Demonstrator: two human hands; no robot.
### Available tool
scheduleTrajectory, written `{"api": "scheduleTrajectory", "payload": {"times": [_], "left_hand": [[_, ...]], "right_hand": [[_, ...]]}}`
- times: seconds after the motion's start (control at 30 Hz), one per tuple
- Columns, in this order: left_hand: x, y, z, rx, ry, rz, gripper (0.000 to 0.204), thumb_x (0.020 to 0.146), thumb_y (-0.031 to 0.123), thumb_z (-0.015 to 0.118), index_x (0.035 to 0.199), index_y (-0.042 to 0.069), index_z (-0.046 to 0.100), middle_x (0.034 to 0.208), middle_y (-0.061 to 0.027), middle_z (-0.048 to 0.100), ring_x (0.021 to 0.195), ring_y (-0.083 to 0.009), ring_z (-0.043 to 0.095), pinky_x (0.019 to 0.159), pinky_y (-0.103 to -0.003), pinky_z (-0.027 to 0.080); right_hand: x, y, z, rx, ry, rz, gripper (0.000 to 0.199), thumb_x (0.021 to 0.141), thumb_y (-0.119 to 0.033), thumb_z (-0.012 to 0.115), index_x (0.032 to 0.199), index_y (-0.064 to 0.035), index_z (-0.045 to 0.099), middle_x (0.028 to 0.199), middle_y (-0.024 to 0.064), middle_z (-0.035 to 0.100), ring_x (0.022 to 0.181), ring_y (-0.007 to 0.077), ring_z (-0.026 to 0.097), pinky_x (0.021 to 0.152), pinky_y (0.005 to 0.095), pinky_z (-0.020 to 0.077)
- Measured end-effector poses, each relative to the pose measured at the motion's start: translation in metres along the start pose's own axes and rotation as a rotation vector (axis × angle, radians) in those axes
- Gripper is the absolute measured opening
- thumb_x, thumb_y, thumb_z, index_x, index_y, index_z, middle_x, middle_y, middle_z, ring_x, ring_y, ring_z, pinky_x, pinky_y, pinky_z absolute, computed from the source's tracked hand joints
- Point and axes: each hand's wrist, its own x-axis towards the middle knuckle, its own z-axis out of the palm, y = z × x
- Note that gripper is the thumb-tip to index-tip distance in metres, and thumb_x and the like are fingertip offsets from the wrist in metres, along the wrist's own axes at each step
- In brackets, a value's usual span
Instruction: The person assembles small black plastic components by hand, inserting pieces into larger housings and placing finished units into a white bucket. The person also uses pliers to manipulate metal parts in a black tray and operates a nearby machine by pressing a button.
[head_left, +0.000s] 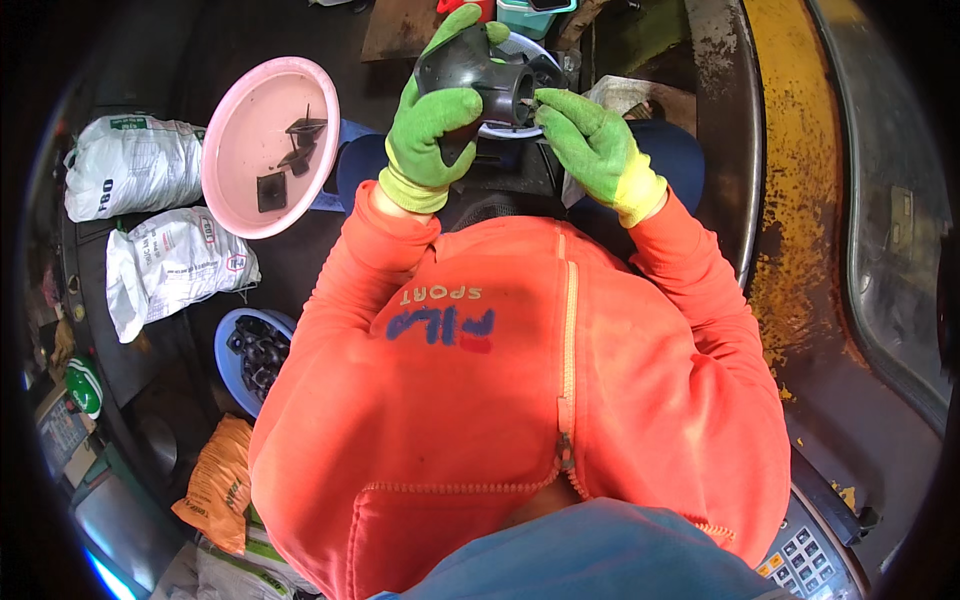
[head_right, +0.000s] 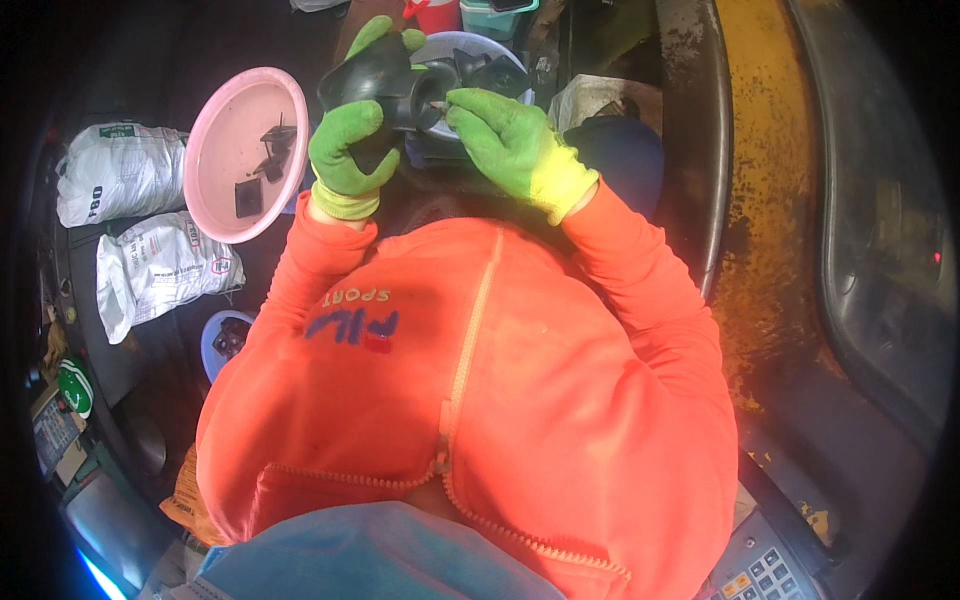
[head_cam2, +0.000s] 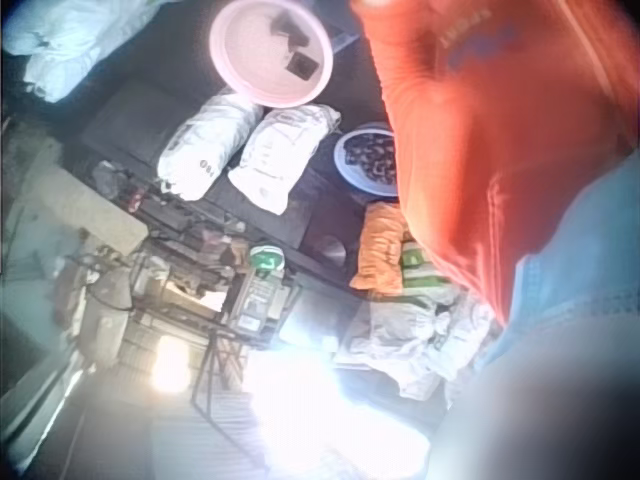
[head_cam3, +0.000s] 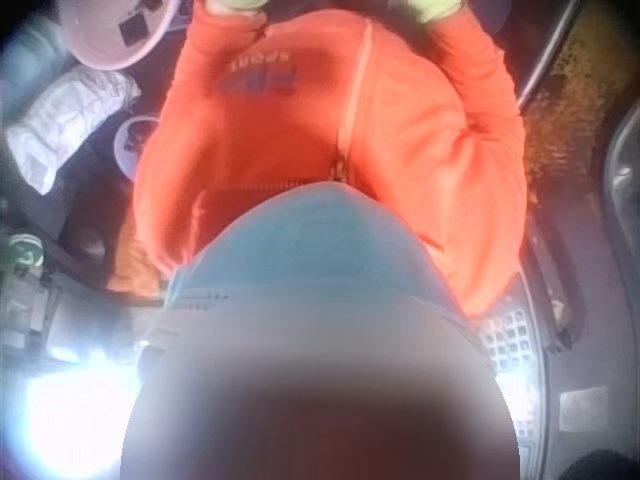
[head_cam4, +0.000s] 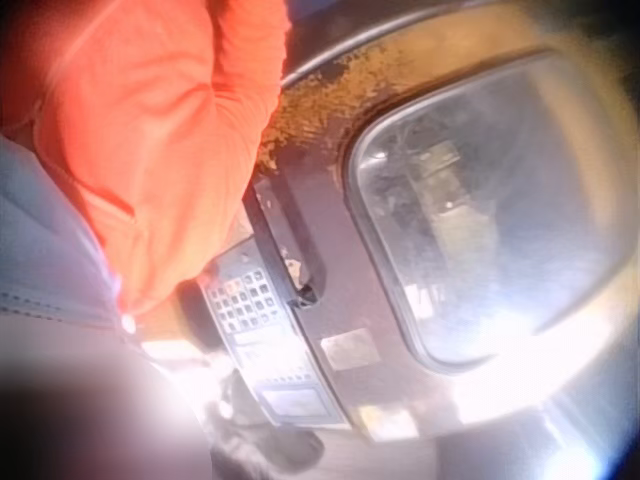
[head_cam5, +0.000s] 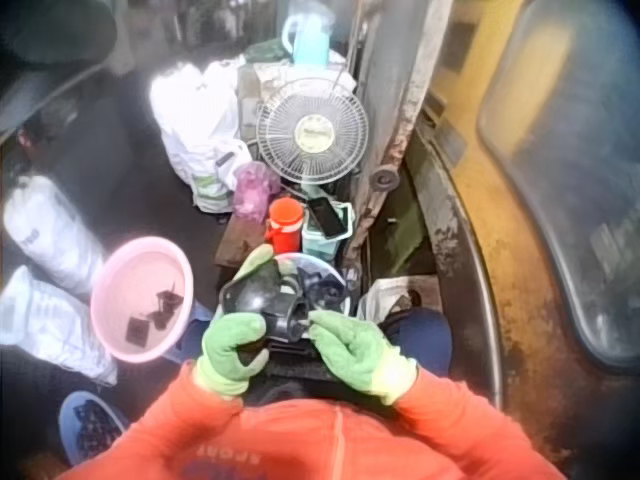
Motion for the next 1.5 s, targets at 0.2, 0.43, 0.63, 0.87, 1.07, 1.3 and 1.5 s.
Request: {"api": "scheduleTrajectory", "payload": {"times": [0.2, 0.43, 0.63, 0.87, 1.07, 1.3, 1.5], "left_hand": [[0.01, -0.001, -0.002, 0.251, -0.144, 0.18, 0.084, 0.074, 0.018, 0.073, 0.146, 0.005, 0.031, 0.139, -0.0161, 0.043, 0.116, -0.0286, 0.055, 0.098, -0.04, 0.048], [0.021, 0.004, -0.017, 0.779, -0.302, 0.563, 0.083, 0.078, 0.027, 0.076, 0.146, 0.007, 0.032, 0.138, -0.0193, 0.041, 0.115, -0.0262, 0.052, 0.096, -0.038, 0.046], [0.034, 0.009, -0.024, 0.954, -0.473, 0.792, 0.083, 0.075, 0.023, 0.077, 0.145, 0.009, 0.034, 0.141, -0.0238, 0.037, 0.113, -0.0298, 0.052, 0.097, -0.042, 0.044], [0.032, -0.002, -0.016, 0.835, -0.353, 0.748, 0.095, 0.08, 0.038, 0.077, 0.152, 0.021, 0.016, 0.147, -0.0218, 0.028, 0.123, -0.0335, 0.048, 0.1, -0.045, 0.043], [0.014, -0.019, -0.006, 0.729, -0.384, 0.373, 0.114, 0.076, 0.062, 0.07, 0.155, 0.017, 0.001, 0.149, -0.0219, 0.028, 0.135, -0.038, 0.036, 0.109, -0.051, 0.033], [-0.003, -0.012, 0.002, 0.02, 0.016, -0.451, 0.07, 0.085, 0.041, 0.056, 0.142, 0.006, 0.039, 0.135, -0.018, 0.05, 0.118, -0.034, 0.055, 0.096, -0.053, 0.049], [0.006, -0.009, -0.002, -0.274, -0.029, -0.307, 0.068, 0.077, 0.023, 0.057, 0.141, 0.004, 0.039, 0.124, -0.0218, 0.054, 0.112, -0.039, 0.058, 0.099, -0.052, 0.047]], "right_hand": [[-0.001, -0.019, 0.01, 0.34, -0.009, 0.179, 0.028, 0.099, -0.014, 0.053, 0.123, -0.0004, 0.058, 0.08, -0.0025, 0.057, 0.063, 0.0033, 0.047, 0.053, 0.0185, 0.0372], [-0.008, -0.059, -0.003, 0.668, -0.156, 0.521, 0.024, 0.099, -0.024, 0.049, 0.107, -0.0041, 0.061, 0.065, -0.0044, 0.046, 0.053, 0.0031, 0.035, 0.047, 0.0192, 0.0271], [-0.009, -0.059, -0.014, 1.24, -0.413, 0.679, 0.031, 0.101, -0.031, 0.043, 0.108, -0.0048, 0.058, 0.063, -0.0039, 0.043, 0.046, 0.0046, 0.029, 0.04, 0.021, 0.0231], [0.013, -0.047, -0.025, 0.861, -0.055, 0.446, 0.038, 0.098, -0.035, 0.05, 0.109, -0.0008, 0.061, 0.073, -0.0001, 0.056, 0.043, 0.0035, 0.033, 0.038, 0.0194, 0.0234], [0.031, -0.042, -0.04, 0.023, -0.113, -0.004, 0.032, 0.085, -0.012, 0.058, 0.116, -0.0097, 0.065, 0.095, 0.0017, 0.067, 0.078, 0.0101, 0.061, 0.068, 0.0252, 0.0489], [0.043, -0.046, -0.046, -0.877, -0.22, -0.876, 0.037, 0.079, -0.008, 0.071, 0.115, -0.009, 0.065, 0.089, 0.0062, 0.066, 0.071, 0.0179, 0.065, 0.067, 0.0262, 0.0512], [0.03, -0.041, -0.054, -0.253, -0.089, -0.084, 0.024, 0.097, -0.016, 0.052, 0.111, 0.0005, 0.062, 0.084, 0.0006, 0.059, 0.078, 0.0088, 0.053, 0.07, 0.0248, 0.0459]]}}
